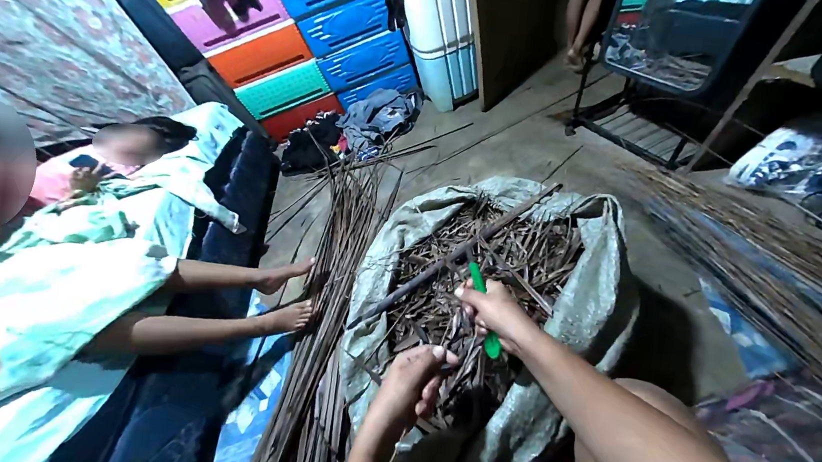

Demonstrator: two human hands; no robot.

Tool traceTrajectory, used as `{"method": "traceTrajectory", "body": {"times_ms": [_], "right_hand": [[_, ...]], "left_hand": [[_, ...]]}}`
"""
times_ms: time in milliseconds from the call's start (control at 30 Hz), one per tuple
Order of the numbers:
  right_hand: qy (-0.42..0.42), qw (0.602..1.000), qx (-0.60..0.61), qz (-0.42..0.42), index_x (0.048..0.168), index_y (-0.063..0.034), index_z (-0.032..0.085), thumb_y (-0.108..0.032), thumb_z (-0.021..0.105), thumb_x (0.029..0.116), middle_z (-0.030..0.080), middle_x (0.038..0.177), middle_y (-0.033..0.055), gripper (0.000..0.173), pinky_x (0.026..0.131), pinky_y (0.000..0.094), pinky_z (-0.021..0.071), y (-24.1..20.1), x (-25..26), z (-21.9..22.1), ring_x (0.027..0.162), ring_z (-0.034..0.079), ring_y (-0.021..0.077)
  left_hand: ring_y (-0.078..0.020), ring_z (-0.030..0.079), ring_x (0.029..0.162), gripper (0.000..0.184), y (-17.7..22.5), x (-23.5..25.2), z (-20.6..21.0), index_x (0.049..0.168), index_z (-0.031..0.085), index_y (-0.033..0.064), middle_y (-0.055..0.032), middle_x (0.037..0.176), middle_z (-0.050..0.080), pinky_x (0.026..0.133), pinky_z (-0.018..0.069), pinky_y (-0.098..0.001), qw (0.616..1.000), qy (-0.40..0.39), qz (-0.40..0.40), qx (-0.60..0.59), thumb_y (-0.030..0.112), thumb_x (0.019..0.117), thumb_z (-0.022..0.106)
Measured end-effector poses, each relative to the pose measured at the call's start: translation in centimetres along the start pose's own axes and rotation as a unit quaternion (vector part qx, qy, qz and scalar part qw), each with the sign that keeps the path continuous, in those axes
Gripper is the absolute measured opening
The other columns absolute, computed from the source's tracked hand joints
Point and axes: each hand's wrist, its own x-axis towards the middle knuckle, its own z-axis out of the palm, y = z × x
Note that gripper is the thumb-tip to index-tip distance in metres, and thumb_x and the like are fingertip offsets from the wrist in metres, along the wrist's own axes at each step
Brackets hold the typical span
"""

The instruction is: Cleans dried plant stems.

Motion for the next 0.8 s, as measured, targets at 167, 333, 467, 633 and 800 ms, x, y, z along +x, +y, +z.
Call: {"method": "traceTrajectory", "body": {"times_ms": [167,333,467,633,800], "right_hand": [[0.191,0.959,0.196,-0.069,0.122,0.001,0.054,-0.018,0.048,0.1113,0.054,0.072,0.0014,0.022,0.042,0.0193,0.0351,-1.0,2.0,-2.9,0.044,0.038,0.0045],[0.227,0.966,-0.019,-0.121,0.132,0.0003,0.052,-0.008,0.053,0.104,0.059,0.088,0.0071,0.029,0.055,0.0278,0.0454,0.0,-0.4,-1.3,0.06,0.051,0.0111],[0.295,0.878,-0.185,-0.327,0.143,0.008,0.046,-0.006,0.06,0.0929,0.07,0.099,0.0177,0.054,0.075,0.0445,0.0586,0.9,-3.5,0.2,0.083,0.069,0.0261],[0.22,0.834,-0.321,-0.391,0.153,0.0005,0.046,-0.013,0.063,0.0934,0.072,0.1,0.0147,0.063,0.075,0.049,0.0595,0.8,-5.5,-2.0,0.083,0.071,0.0288],[-0.018,0.781,-0.565,-0.265,0.123,-0.01,0.073,-0.013,0.07,0.0908,0.07,0.116,0.0185,0.033,0.081,0.0611,0.056,1.6,-9.1,-5.7,0.101,0.07,0.0384]], "left_hand": [[0.0033,0.041,0.037,0.032,-0.4,0.5,-1.7,0.113,0.073,0.0074,0.0113,0.051,0.047,0.036,0.0374,-0.0135,0.986,-0.055,0.012,-0.156,0.02,0.1047,0.046],[0.0046,0.038,0.036,0.028,0.1,0.3,-2.4,0.11,0.072,0.0083,0.0136,0.049,0.043,0.035,0.0339,-0.0123,0.976,-0.099,-0.02,-0.191,0.017,0.1046,0.046],[0.005,0.039,0.036,0.025,-0.1,0.3,-3.7,0.113,0.073,0.0105,0.0143,0.05,0.044,0.035,0.0345,-0.0117,0.976,-0.118,-0.003,-0.184,0.019,0.1032,0.052],[0.0045,0.041,0.038,0.019,-0.2,0.1,-4.7,0.114,0.075,0.0162,0.0135,0.052,0.047,0.036,0.037,-0.0125,0.972,-0.185,0.003,-0.143,0.023,0.0993,0.064],[0.004,0.039,0.038,0.027,0.1,-0.5,-2.5,0.119,0.068,0.0125,0.0129,0.052,0.043,0.037,0.0359,-0.0124,0.976,-0.2,-0.02,-0.083,0.011,0.1,0.049]]}}
